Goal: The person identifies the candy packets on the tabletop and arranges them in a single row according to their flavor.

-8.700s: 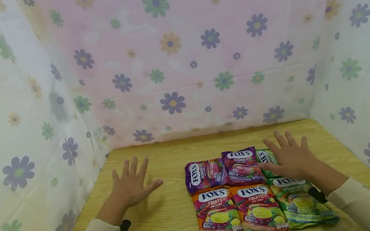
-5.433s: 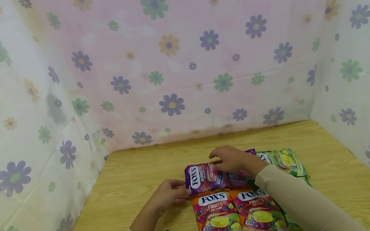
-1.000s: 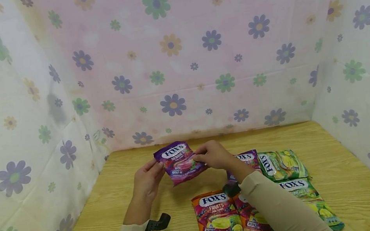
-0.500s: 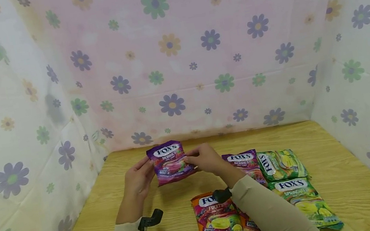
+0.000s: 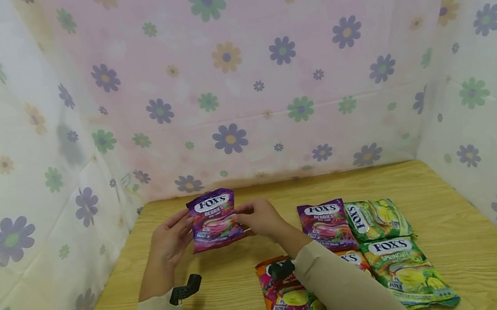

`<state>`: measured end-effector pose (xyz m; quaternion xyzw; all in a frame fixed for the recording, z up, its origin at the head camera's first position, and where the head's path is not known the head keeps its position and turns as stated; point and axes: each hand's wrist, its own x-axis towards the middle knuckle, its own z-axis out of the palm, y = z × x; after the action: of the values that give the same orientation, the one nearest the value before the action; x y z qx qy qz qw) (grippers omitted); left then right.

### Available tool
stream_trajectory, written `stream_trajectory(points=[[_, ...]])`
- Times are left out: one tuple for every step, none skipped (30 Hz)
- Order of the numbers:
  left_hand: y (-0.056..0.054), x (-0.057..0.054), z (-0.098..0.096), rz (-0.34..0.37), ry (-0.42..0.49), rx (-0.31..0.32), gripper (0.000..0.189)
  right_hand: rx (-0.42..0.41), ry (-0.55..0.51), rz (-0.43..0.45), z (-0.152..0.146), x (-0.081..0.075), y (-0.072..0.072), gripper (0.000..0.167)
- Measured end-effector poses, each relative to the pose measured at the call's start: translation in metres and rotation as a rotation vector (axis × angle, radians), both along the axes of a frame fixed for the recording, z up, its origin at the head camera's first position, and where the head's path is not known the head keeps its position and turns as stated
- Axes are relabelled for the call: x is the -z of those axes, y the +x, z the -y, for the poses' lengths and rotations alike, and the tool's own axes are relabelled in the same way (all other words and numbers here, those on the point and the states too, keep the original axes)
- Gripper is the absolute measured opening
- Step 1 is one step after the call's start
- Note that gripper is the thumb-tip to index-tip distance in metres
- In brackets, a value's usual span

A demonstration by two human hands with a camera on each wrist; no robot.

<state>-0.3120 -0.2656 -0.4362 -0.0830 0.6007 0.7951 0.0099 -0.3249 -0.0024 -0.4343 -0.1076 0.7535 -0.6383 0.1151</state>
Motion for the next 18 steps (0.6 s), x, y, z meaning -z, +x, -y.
stream_trajectory(points=[[0.000,0.000,0.003,0.002,-0.010,0.022,0.054,0.003,-0.011,0.004,0.003,0.001,0.000,0.028],[-0.001,0.001,0.006,0.007,-0.024,0.043,0.055,0.008,-0.024,0.009,0.006,0.002,0.000,0.027],[-0.001,0.001,0.009,0.011,-0.036,0.067,0.056,0.014,-0.033,0.011,0.009,0.003,0.000,0.027],[-0.002,0.001,0.013,0.014,-0.051,0.088,0.057,0.021,-0.040,0.012,0.013,0.005,0.000,0.026],[-0.002,0.002,0.016,0.016,-0.065,0.108,0.059,0.029,-0.044,0.012,0.016,0.006,0.000,0.025],[-0.002,0.002,0.018,0.017,-0.073,0.119,0.060,0.037,-0.050,0.015,0.019,0.007,0.001,0.024],[-0.002,0.003,0.021,0.018,-0.078,0.128,0.061,0.046,-0.056,0.020,0.022,0.009,0.001,0.023],[-0.002,0.003,0.023,0.016,-0.079,0.132,0.061,0.054,-0.059,0.026,0.025,0.010,0.001,0.023],[-0.002,0.004,0.025,0.016,-0.078,0.133,0.061,0.064,-0.056,0.031,0.028,0.012,0.001,0.023],[-0.003,0.005,0.027,0.013,-0.076,0.127,0.060,0.072,-0.056,0.040,0.030,0.014,0.001,0.023],[-0.002,0.005,0.029,0.010,-0.072,0.125,0.059,0.079,-0.056,0.050,0.032,0.015,0.002,0.023],[-0.002,0.006,0.030,0.009,-0.067,0.116,0.058,0.088,-0.059,0.063,0.035,0.017,0.002,0.023],[-0.002,0.007,0.031,0.009,-0.064,0.112,0.057,0.094,-0.061,0.069,0.037,0.019,0.002,0.024],[-0.002,0.007,0.032,0.006,-0.062,0.104,0.056,0.101,-0.063,0.073,0.039,0.020,0.002,0.023],[-0.002,0.008,0.034,0.007,-0.062,0.106,0.056,0.105,-0.071,0.082,0.041,0.021,0.003,0.023],[-0.002,0.009,0.035,0.009,-0.063,0.102,0.055,0.107,-0.083,0.089,0.043,0.022,0.003,0.023],[-0.002,0.009,0.037,0.011,-0.064,0.107,0.056,0.110,-0.092,0.093,0.045,0.023,0.003,0.023],[-0.002,0.010,0.038,0.015,-0.062,0.100,0.055,0.112,-0.097,0.092,0.047,0.024,0.003,0.022]])
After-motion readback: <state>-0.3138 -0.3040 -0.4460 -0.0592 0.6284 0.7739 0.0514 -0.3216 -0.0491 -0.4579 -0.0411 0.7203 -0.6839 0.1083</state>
